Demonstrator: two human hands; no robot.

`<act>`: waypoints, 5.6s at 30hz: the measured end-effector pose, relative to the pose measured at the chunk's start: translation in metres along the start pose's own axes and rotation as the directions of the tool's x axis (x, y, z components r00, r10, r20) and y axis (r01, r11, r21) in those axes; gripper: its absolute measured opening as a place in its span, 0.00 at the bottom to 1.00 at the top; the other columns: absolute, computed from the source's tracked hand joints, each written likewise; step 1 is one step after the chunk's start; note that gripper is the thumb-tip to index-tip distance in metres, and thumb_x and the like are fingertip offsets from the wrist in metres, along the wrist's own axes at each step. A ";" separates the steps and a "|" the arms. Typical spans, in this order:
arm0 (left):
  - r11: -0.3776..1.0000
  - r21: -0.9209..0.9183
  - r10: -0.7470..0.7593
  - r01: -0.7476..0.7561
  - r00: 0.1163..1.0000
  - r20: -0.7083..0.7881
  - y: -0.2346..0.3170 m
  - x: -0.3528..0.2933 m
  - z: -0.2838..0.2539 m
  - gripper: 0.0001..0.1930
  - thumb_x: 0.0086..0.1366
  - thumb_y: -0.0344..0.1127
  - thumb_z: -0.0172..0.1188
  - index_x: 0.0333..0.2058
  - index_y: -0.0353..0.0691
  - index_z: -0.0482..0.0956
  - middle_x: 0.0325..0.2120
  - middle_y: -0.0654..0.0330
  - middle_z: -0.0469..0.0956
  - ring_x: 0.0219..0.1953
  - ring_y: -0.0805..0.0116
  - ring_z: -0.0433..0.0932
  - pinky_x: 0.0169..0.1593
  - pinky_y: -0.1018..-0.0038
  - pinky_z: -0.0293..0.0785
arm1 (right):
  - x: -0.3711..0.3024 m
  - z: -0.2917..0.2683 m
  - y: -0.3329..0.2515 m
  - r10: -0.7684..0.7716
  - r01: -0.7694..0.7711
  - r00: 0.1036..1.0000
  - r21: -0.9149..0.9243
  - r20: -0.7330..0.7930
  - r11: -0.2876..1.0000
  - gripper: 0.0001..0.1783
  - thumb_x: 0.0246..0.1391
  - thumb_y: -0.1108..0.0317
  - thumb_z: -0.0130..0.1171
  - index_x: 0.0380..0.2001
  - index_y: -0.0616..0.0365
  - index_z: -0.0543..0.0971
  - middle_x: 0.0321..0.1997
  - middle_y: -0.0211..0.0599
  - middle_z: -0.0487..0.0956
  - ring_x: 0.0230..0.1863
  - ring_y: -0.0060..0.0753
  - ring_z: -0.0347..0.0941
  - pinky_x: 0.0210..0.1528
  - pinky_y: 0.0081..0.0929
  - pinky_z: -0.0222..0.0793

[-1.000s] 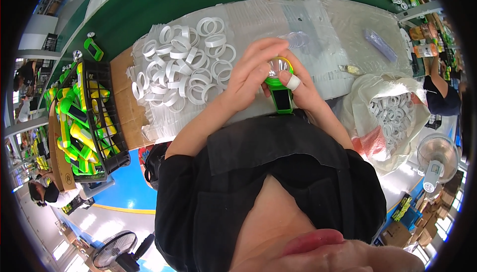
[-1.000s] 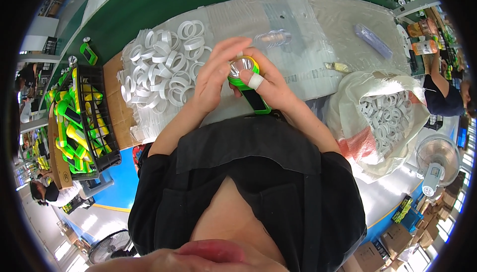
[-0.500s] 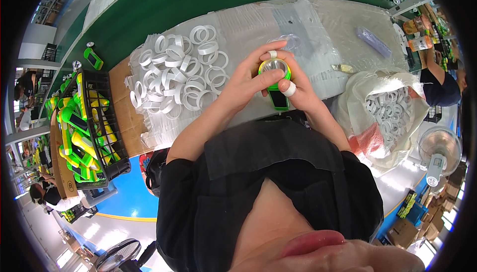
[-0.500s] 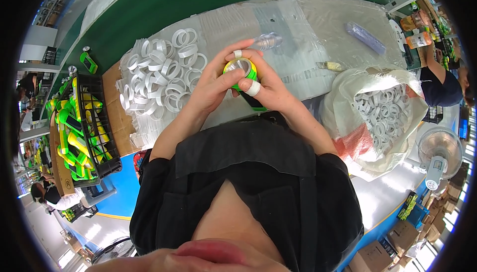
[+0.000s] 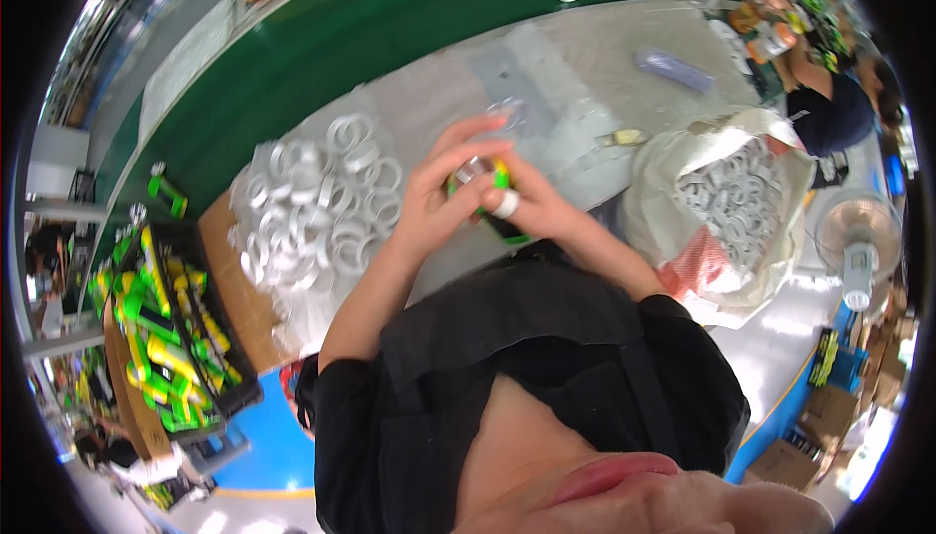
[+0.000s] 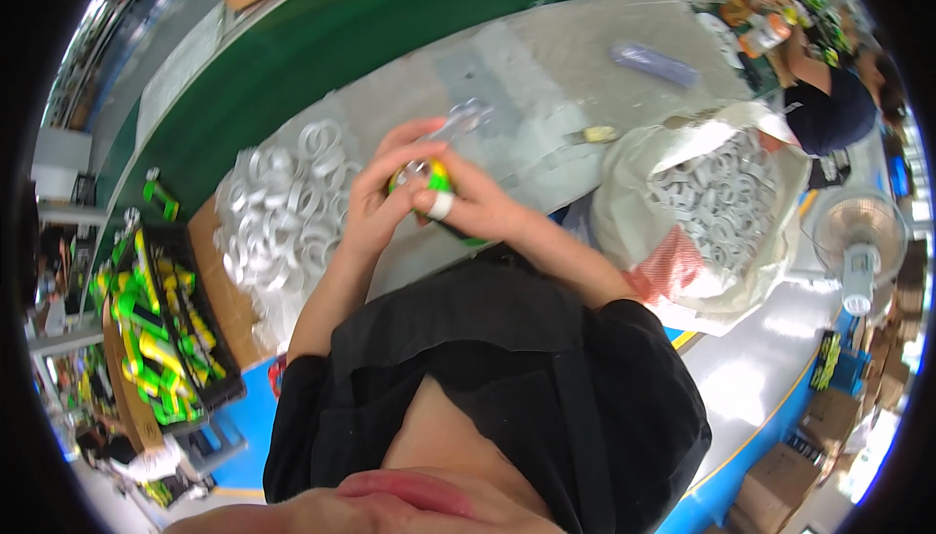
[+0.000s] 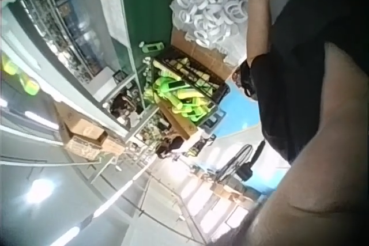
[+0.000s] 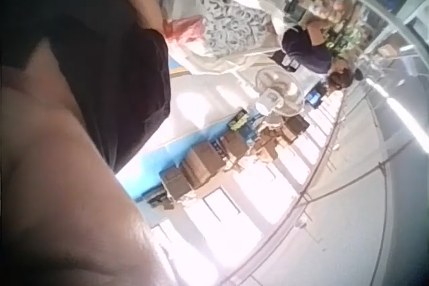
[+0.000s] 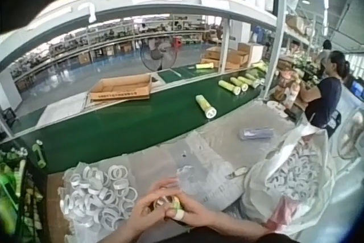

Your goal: Assembling portable flashlights by attaching heads and plastic components.

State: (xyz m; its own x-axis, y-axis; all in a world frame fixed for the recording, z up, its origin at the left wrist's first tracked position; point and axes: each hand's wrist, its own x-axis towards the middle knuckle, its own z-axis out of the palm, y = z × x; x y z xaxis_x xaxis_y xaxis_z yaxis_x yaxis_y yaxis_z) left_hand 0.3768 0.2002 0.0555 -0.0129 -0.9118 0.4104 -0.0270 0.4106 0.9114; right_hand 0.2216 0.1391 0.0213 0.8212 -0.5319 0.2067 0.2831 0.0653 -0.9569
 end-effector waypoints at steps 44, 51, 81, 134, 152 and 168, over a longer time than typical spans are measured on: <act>0.923 -0.216 -0.338 0.319 0.939 -0.058 -0.039 -0.028 0.020 0.23 0.75 0.40 0.44 0.63 0.36 0.64 0.59 0.55 0.68 0.60 0.69 0.66 0.62 0.75 0.60 | -0.014 -0.004 -0.019 0.216 -0.337 0.941 -0.802 -0.262 0.493 0.44 0.50 0.45 0.65 0.58 0.67 0.61 0.38 0.62 0.79 0.41 0.63 0.76 0.42 0.47 0.73; 0.936 -0.061 -0.349 0.348 0.937 -0.019 -0.052 -0.039 0.032 0.23 0.75 0.40 0.42 0.63 0.34 0.64 0.57 0.52 0.70 0.59 0.66 0.68 0.61 0.74 0.60 | -0.030 -0.003 -0.016 0.217 -0.348 0.933 -0.879 -0.289 0.326 0.31 0.50 0.51 0.63 0.45 0.63 0.63 0.34 0.57 0.79 0.34 0.61 0.77 0.36 0.50 0.73; 0.948 0.181 -0.199 0.263 0.930 -0.310 -0.050 -0.040 0.037 0.17 0.76 0.38 0.39 0.41 0.33 0.76 0.31 0.57 0.79 0.32 0.71 0.76 0.38 0.74 0.71 | -0.031 0.001 -0.019 0.169 -0.262 0.962 -0.895 -0.213 0.360 0.31 0.48 0.51 0.64 0.49 0.57 0.66 0.38 0.51 0.79 0.36 0.57 0.77 0.38 0.47 0.72; 0.749 0.602 0.238 -0.276 0.961 0.144 0.003 -0.032 -0.006 0.36 0.67 0.63 0.44 0.61 0.37 0.66 0.55 0.54 0.75 0.58 0.54 0.72 0.60 0.57 0.60 | -0.017 0.015 -0.001 0.030 -0.032 0.999 0.051 0.034 0.998 0.32 0.62 0.51 0.56 0.59 0.63 0.62 0.45 0.37 0.74 0.39 0.28 0.75 0.42 0.25 0.73; 0.608 0.784 0.367 -0.125 0.920 -0.138 0.004 -0.024 -0.053 0.22 0.59 0.43 0.64 0.51 0.44 0.77 0.53 0.54 0.73 0.57 0.53 0.69 0.54 0.62 0.63 | 0.017 0.021 -0.002 -0.128 0.116 0.990 0.199 0.053 0.973 0.23 0.62 0.54 0.54 0.52 0.56 0.65 0.34 0.38 0.74 0.27 0.27 0.72 0.30 0.25 0.68; 0.891 0.453 0.134 0.028 0.937 -0.322 0.021 -0.022 -0.087 0.08 0.58 0.35 0.68 0.35 0.40 0.84 0.39 0.57 0.77 0.37 0.67 0.77 0.35 0.78 0.71 | 0.065 0.012 0.026 -0.245 0.244 0.968 0.025 0.049 0.969 0.21 0.60 0.63 0.57 0.52 0.57 0.64 0.37 0.35 0.74 0.31 0.24 0.73 0.32 0.24 0.73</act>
State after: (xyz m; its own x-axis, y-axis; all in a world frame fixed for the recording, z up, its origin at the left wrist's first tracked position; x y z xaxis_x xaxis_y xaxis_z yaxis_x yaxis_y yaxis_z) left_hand 0.4639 0.2291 0.0680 0.3057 -0.7999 0.5165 -0.4770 0.3408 0.8101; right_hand 0.2877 0.1161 0.0126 0.7499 -0.4900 0.4444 0.4872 -0.0454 -0.8721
